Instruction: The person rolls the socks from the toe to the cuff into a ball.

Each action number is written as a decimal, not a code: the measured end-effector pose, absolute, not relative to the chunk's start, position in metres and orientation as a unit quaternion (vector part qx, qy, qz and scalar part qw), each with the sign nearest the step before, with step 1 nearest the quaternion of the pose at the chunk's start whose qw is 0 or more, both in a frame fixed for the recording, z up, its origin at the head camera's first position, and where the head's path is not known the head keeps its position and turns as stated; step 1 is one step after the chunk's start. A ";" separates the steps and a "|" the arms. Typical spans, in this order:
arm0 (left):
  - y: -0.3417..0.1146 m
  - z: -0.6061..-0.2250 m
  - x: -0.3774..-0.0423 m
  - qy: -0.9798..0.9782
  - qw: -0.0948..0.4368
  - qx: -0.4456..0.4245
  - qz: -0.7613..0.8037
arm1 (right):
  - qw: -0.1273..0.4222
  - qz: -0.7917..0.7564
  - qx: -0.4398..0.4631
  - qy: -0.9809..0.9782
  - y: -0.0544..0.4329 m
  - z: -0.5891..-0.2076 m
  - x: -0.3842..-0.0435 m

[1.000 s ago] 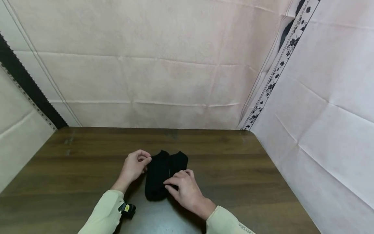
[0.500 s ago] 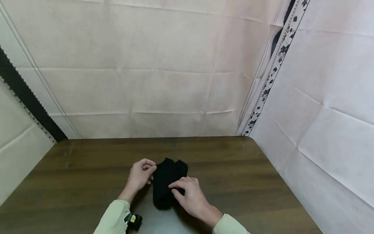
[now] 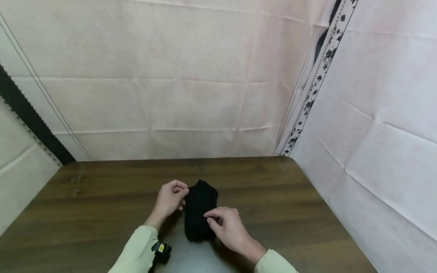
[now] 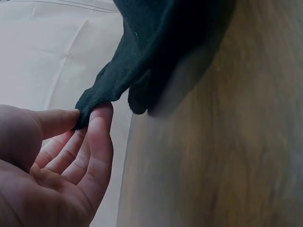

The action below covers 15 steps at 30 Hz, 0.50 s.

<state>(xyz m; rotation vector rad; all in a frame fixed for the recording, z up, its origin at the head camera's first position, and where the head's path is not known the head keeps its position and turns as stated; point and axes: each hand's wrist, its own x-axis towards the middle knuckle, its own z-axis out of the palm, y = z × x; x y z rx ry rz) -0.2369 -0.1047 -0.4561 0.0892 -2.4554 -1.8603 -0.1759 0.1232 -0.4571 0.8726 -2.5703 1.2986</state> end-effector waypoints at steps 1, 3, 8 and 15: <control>-0.103 -0.457 -0.238 -0.796 0.029 0.030 -0.604 | 0.069 0.432 0.290 -0.851 0.124 -0.457 -0.175; -0.101 -0.457 -0.239 -0.795 0.026 0.034 -0.605 | 0.075 0.432 0.292 -0.850 0.127 -0.458 -0.175; -0.093 -0.456 -0.242 -0.792 0.026 0.037 -0.609 | 0.089 0.431 0.290 -0.850 0.133 -0.462 -0.176; -0.082 -0.459 -0.245 -0.788 0.017 0.035 -0.614 | 0.077 0.424 0.287 -0.855 0.141 -0.465 -0.175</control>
